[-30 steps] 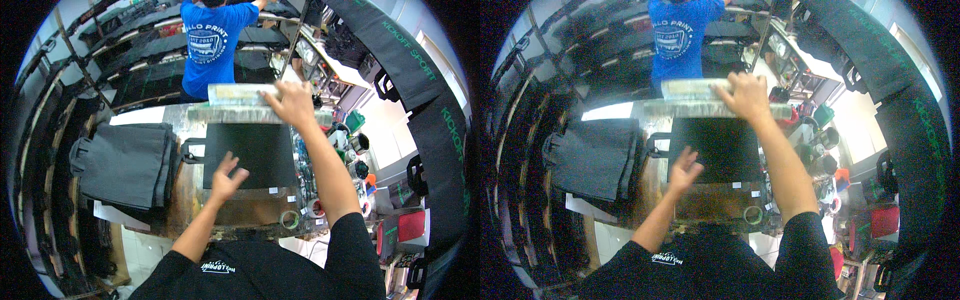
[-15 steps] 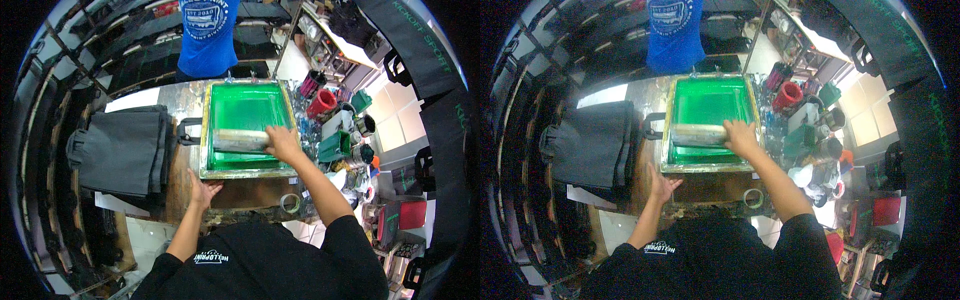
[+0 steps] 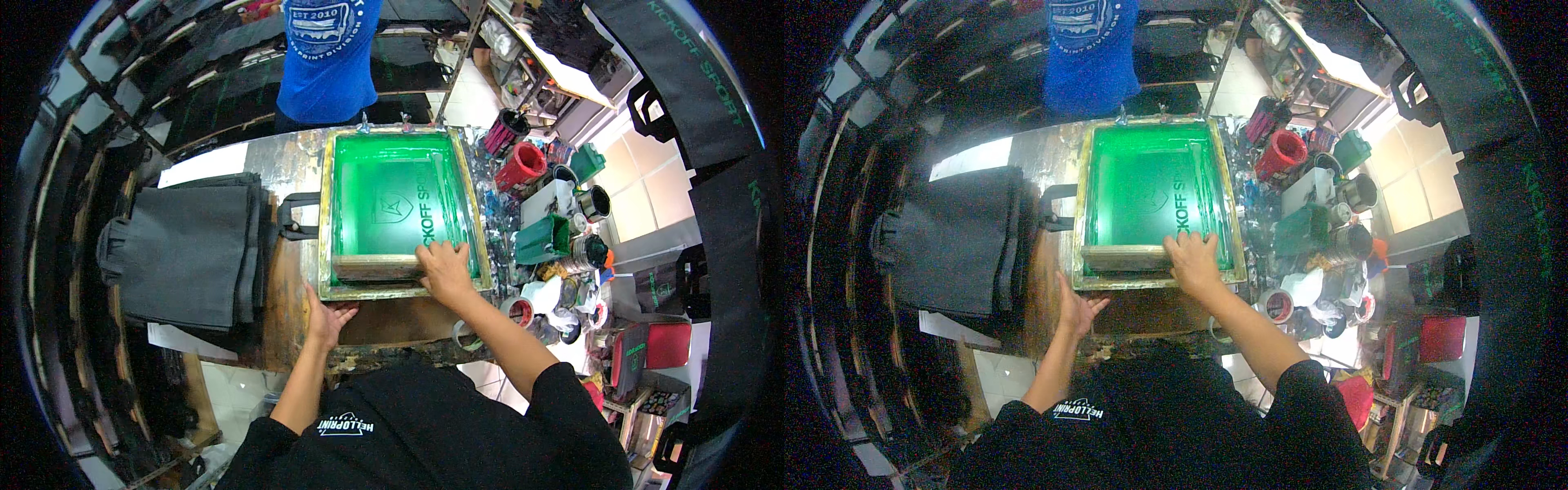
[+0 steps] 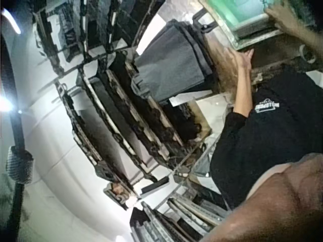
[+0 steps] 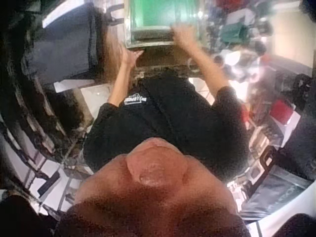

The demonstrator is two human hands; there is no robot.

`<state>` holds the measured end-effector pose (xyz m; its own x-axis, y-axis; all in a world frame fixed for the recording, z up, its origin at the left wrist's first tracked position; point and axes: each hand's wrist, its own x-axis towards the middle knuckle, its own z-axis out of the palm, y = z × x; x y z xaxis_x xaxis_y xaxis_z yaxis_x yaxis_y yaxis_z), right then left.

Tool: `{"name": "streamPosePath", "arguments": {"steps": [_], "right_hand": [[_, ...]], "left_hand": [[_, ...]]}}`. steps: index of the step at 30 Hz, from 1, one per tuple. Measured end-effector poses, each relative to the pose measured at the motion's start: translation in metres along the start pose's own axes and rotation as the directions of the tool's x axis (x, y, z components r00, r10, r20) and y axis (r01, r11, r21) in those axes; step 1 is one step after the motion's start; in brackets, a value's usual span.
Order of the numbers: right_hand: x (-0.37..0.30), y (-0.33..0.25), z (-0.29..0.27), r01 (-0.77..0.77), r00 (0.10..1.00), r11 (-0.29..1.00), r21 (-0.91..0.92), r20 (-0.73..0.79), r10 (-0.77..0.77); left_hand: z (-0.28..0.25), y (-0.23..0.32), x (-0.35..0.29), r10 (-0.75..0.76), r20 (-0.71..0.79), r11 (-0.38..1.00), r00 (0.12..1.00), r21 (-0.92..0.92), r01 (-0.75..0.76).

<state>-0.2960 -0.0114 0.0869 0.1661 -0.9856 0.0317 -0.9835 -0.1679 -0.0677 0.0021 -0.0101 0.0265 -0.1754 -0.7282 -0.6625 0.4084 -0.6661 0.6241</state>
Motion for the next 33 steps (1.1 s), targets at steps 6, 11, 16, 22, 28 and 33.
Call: {"name": "streamPosePath", "arguments": {"steps": [6,11,16,22,28,33], "right_hand": [[0.052,0.015,0.018,-0.042,0.992,0.999,0.011,-0.121,0.043],[0.125,0.052,0.036,-0.071,0.99,0.997,-0.038,-0.123,0.066],[0.205,0.097,0.055,-0.065,0.983,0.995,-0.077,-0.176,0.051],[0.291,0.137,0.07,-0.058,0.991,0.995,-0.087,-0.122,0.047],[0.331,0.155,0.057,0.028,0.999,0.996,-0.091,0.024,-0.026],[0.326,0.154,0.059,0.052,0.979,0.988,-0.145,-0.186,-0.079]], "left_hand": [[-0.001,0.002,-0.001,-0.011,0.008,1.0,1.0,0.022,0.011],[-0.001,0.005,-0.002,-0.045,-0.004,0.999,0.999,0.004,0.045],[-0.008,0.0,0.003,-0.076,0.015,0.997,0.997,-0.011,0.076],[-0.012,-0.006,0.011,-0.139,-0.058,0.99,0.989,-0.009,0.138],[-0.012,0.001,0.026,-0.264,-0.197,0.955,0.944,0.081,0.284],[-0.032,0.059,0.034,-0.465,-0.239,0.563,0.852,0.663,0.493]]}}
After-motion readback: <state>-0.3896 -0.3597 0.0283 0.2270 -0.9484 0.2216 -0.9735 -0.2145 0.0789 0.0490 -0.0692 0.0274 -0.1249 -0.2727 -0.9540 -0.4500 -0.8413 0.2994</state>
